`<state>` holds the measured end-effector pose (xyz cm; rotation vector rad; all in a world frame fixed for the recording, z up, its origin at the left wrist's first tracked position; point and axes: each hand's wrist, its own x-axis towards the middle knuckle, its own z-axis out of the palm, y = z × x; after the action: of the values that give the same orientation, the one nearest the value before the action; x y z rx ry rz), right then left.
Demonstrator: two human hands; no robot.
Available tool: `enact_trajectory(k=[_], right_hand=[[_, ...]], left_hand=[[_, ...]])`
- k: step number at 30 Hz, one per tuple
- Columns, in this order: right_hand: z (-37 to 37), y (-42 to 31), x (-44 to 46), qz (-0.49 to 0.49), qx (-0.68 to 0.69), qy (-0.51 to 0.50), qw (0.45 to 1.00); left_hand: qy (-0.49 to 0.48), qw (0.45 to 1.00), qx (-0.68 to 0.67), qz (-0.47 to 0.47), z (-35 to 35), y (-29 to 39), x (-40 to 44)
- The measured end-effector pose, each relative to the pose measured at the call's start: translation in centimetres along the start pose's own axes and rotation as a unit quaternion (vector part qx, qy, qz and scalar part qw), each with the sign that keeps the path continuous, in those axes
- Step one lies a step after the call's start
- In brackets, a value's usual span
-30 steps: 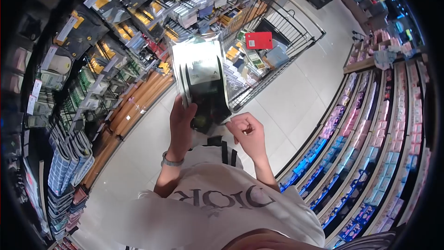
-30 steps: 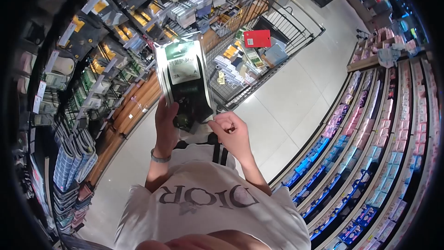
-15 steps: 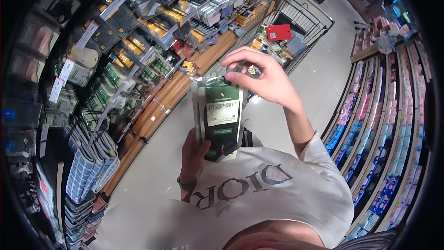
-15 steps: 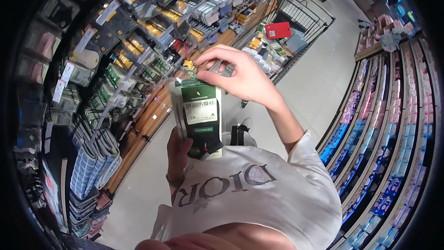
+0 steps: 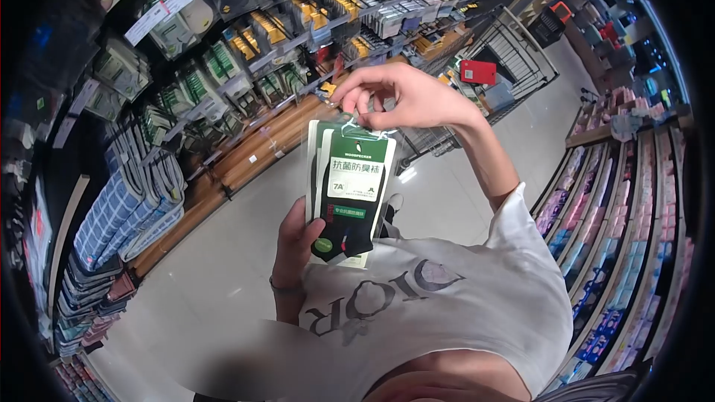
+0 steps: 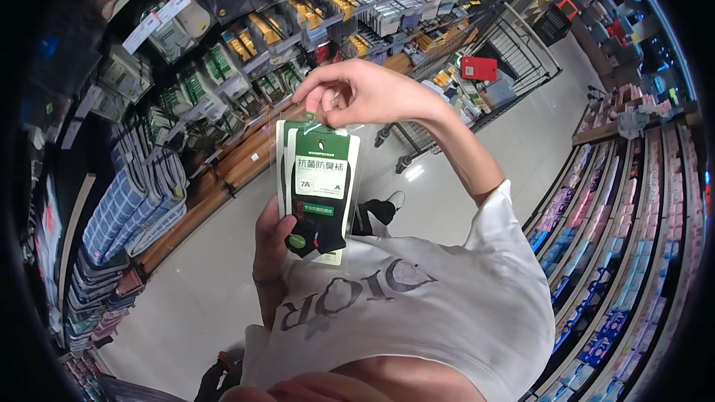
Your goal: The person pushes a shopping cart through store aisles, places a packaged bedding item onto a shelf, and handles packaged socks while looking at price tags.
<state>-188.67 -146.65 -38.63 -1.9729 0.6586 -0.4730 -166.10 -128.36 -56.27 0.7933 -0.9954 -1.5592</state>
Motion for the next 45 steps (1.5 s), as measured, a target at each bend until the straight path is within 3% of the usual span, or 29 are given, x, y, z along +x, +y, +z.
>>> enact_trajectory(k=[1,5,9,13,17,20,25,29,35,45], right_hand=[[0.5,0.1,0.4,0.008,0.031,-0.03,0.999],[2.3,0.1,1.3,0.008,-0.065,-0.134,0.989],[3.5,-1.1,1.3,0.001,-0.067,-0.142,0.988],[4.3,-1.2,1.4,0.013,-0.063,-0.147,0.987],[4.8,-0.8,2.3,-0.008,-0.079,-0.153,0.985],[4.7,-0.6,2.8,0.05,0.051,-0.136,0.988],[4.3,1.4,3.2,0.06,0.077,-0.166,0.981],[3.9,1.3,3.6,0.063,0.111,-0.152,0.98],[3.7,1.2,4.9,0.067,0.044,-0.133,0.988],[3.6,1.8,5.8,0.07,0.001,-0.054,0.996]], left_hand=[[0.003,1.0,-0.004,0.001,-0.6,0.0,-1.0],[0.001,1.0,-0.03,-0.008,-2.3,0.0,-4.0],[-0.01,0.999,-0.026,-0.032,-3.5,-0.9,-5.4],[-0.081,0.995,-0.002,-0.052,-3.2,0.6,-4.6],[-0.034,0.998,-0.02,-0.057,-2.3,1.7,-2.6],[-0.001,1.0,-0.008,-0.024,-2.3,1.5,-2.1],[0.025,0.999,0.024,-0.003,-3.0,0.5,-2.2],[0.039,0.999,0.005,-0.002,-2.8,1.0,-1.5],[0.039,0.997,0.069,-0.022,-3.6,1.1,-0.5],[0.025,0.998,0.033,-0.05,-2.8,2.3,0.5]])
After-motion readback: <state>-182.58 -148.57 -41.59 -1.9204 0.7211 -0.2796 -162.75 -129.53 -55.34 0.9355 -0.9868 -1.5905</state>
